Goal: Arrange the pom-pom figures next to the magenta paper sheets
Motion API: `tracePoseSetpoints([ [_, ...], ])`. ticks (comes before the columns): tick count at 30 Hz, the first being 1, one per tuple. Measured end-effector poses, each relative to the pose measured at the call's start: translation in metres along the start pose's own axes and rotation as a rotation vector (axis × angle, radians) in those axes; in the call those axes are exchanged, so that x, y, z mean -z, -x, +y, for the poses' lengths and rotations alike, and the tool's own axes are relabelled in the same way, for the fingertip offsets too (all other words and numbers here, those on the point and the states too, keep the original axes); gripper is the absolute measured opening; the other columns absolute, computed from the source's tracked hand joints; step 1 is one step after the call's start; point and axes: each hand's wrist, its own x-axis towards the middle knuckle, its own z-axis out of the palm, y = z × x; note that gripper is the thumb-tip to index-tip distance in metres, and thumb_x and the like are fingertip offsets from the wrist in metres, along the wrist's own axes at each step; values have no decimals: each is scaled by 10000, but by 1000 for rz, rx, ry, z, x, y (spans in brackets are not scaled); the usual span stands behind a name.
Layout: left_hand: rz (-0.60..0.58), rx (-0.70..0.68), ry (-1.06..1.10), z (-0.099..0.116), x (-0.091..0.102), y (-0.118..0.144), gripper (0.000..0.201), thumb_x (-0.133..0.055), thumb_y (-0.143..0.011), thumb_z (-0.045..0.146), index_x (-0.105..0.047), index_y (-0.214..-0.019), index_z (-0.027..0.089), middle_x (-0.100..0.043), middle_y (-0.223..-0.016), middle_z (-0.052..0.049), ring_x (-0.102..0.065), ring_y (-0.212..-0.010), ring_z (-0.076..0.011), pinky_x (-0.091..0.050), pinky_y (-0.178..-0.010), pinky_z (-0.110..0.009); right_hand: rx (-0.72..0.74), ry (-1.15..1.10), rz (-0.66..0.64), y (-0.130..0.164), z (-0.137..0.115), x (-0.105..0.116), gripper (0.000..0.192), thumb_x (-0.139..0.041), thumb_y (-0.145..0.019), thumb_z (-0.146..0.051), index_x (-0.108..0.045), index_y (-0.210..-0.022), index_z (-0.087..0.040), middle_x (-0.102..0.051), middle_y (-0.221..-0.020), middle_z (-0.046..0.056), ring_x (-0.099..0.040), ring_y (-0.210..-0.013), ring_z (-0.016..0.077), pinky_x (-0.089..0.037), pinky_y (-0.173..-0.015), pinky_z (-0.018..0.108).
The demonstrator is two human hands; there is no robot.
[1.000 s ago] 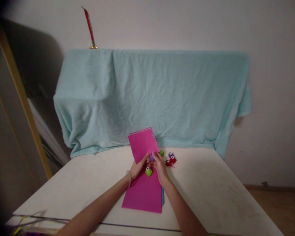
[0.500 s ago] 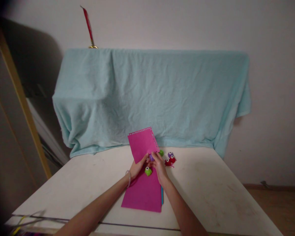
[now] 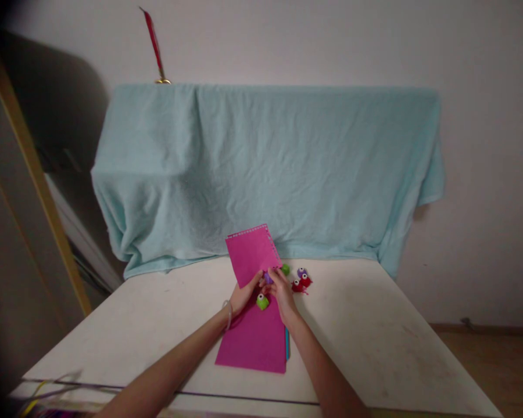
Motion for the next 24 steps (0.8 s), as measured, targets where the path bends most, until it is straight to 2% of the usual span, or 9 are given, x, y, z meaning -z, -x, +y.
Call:
tracePoseSetpoints([
  [10,-48,-24,24,-2,0,-2,541,-593,-821,705,-590,-734,172,-625,-705,-36,-563,-640,-155,-468,-692,-300,9,13,6,-4,6,3,345,-747,-787,-530,-640,-894,-220,-687,-675,0,-598,-527,152,-453,-569,285],
  [19,29,-27,-42,0,2,-1,552,-607,-808,702,-647,-857,154,-694,-845,-75,-611,-755,-183,-492,-806,-333,-1,-23,22,-4,3,2,362,-782,-745,-530,-630,-883,-232,-697,-689,-5,-625,-538,163,-447,-559,289],
  [24,61,-77,-80,-7,3,-3,543,-581,-845,683,-671,-903,150,-708,-860,-73,-632,-757,-184,-503,-799,-332,-4,-49,35,-4,1,3,371,-795,-733,-529,-660,-862,-209,-723,-732,31,-638,-582,177,-460,-588,304],
])
